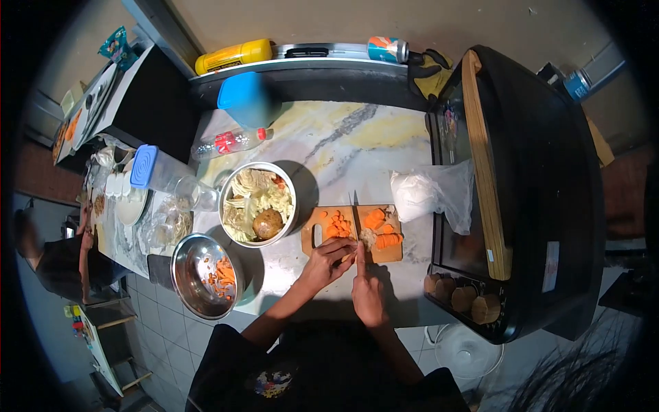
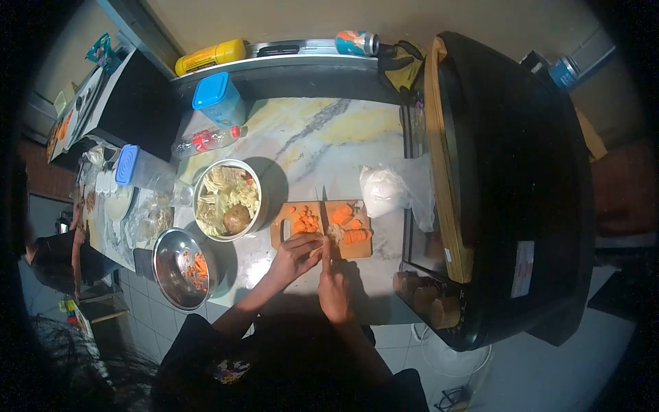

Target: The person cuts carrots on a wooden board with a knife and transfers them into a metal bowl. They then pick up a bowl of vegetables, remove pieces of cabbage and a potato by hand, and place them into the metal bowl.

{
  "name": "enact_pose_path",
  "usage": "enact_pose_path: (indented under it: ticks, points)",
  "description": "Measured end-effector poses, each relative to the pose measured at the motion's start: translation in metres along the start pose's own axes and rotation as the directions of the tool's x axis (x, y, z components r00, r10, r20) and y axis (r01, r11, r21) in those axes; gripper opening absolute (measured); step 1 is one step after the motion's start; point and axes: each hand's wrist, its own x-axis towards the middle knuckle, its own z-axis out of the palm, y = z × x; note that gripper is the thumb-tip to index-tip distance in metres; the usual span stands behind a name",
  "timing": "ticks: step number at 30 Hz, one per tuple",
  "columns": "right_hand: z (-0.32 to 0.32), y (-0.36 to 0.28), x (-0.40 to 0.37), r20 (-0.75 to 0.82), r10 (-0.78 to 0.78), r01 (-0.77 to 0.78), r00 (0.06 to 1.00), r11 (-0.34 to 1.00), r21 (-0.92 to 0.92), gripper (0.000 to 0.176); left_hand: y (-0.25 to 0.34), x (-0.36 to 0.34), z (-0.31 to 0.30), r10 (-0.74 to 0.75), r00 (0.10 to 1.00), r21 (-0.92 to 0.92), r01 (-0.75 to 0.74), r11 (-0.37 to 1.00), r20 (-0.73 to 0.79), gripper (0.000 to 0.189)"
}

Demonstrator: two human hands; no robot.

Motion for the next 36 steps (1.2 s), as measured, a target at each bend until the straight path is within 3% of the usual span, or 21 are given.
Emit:
enact_pose_path:
  ticks: [2,9,14,21,24,26,36]
  points:
    - [-0.007,0.001,-0.001,0.072,0.026,-0.027,0.997,0.999,0.021,0.087,-0.001,0.002,0.000,-0.003,1.000,0.011,0.003,1.000,0.014,0.019]
    - [-0.003,0.009,-0.006,0.042,0.005,-0.006,0.999,1.000,0.027,0.087,-0.001,0.003,-0.001,-0.007,1.000,0.023,0.006,1.000,0.019,0.019]
    - [-0.015,0.006,0.004,0.054,-0.045,0.038,0.998,0.992,0.116,0.087,0.001,0.003,0.000,0.019,1.000,0.060,-0.018,0.998,-0.015,0.018]
    - [-0.023,0.005,0.002,0.105,-0.029,0.002,0.994,0.970,0.244,0.084,-0.002,0.001,-0.003,-0.008,0.998,0.031,0.006,0.999,0.063,0.024]
    - [-0.014,0.012,0.000,-0.027,-0.089,0.093,0.996,0.982,0.163,0.082,-0.001,0.002,-0.003,-0.015,0.998,0.018,0.014,1.000,0.068,0.023]
    - [-0.017,0.011,0.001,0.001,-0.044,0.042,0.999,0.969,0.243,0.082,-0.001,0.002,-0.004,-0.021,0.997,0.013,0.020,1.000,0.069,0.023]
    - [-0.019,-0.001,-0.001,0.030,0.012,-0.020,0.999,0.957,0.289,0.081,0.001,0.002,-0.005,0.019,0.996,0.024,-0.021,0.999,0.088,0.024]
